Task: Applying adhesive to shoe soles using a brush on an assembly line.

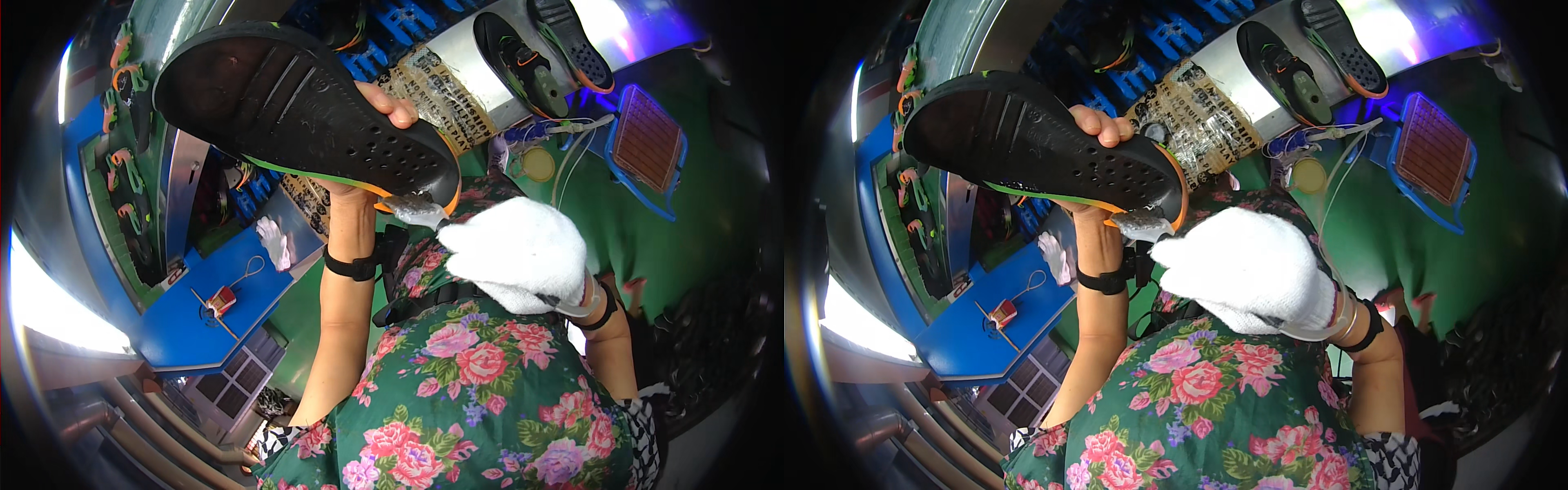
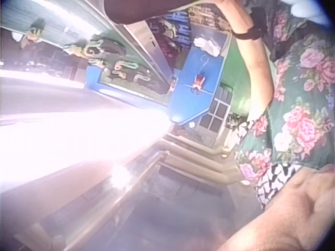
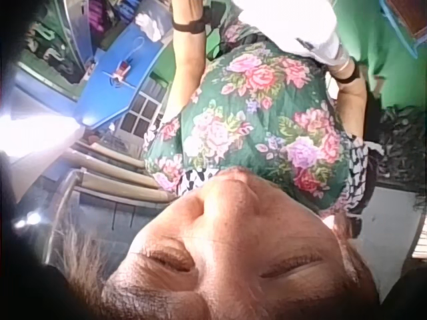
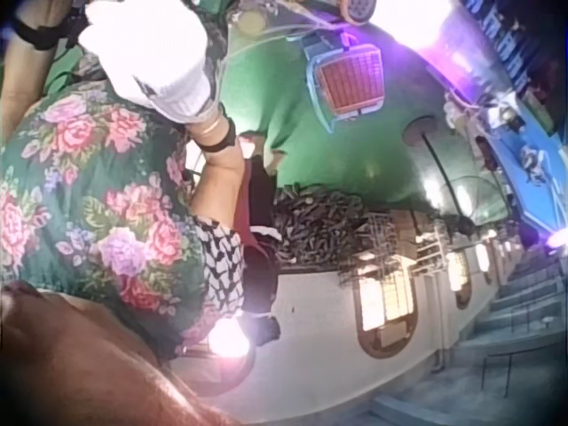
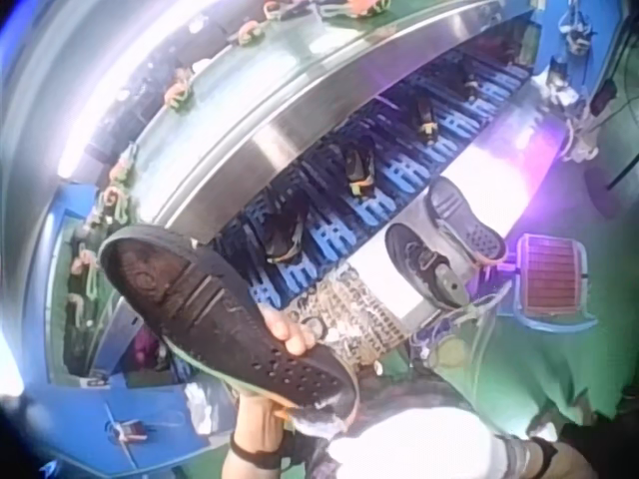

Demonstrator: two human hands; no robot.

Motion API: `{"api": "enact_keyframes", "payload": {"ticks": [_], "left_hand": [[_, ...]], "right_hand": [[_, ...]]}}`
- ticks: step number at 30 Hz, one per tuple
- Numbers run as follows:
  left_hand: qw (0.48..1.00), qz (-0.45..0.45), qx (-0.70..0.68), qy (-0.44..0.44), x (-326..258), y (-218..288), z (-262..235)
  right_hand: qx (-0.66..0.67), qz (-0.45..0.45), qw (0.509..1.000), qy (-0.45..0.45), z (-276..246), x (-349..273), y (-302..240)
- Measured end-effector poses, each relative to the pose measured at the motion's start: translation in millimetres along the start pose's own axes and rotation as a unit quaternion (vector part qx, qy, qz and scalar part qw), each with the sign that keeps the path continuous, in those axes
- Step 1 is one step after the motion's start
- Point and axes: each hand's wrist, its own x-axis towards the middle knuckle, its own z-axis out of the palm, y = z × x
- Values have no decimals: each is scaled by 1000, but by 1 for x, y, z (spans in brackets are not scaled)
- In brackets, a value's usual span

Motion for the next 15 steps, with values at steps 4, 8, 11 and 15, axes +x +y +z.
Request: {"api": "enact_keyframes", "payload": {"ticks": [4,8,11,15], "left_hand": [[999,18,30,10,-2,-2,8],[999,14,-34,32,-1,-4,6],[999,1,-27,31,0,-3,5],[999,-8,23,37,-2,-4,10]], "right_hand": [[2,-40,999,3,11,2,-1],[-17,-61,998,-6,7,12,-2],[-1,-45,999,8,7,4,4],[14,-30,999,-18,7,13,-2]]}}
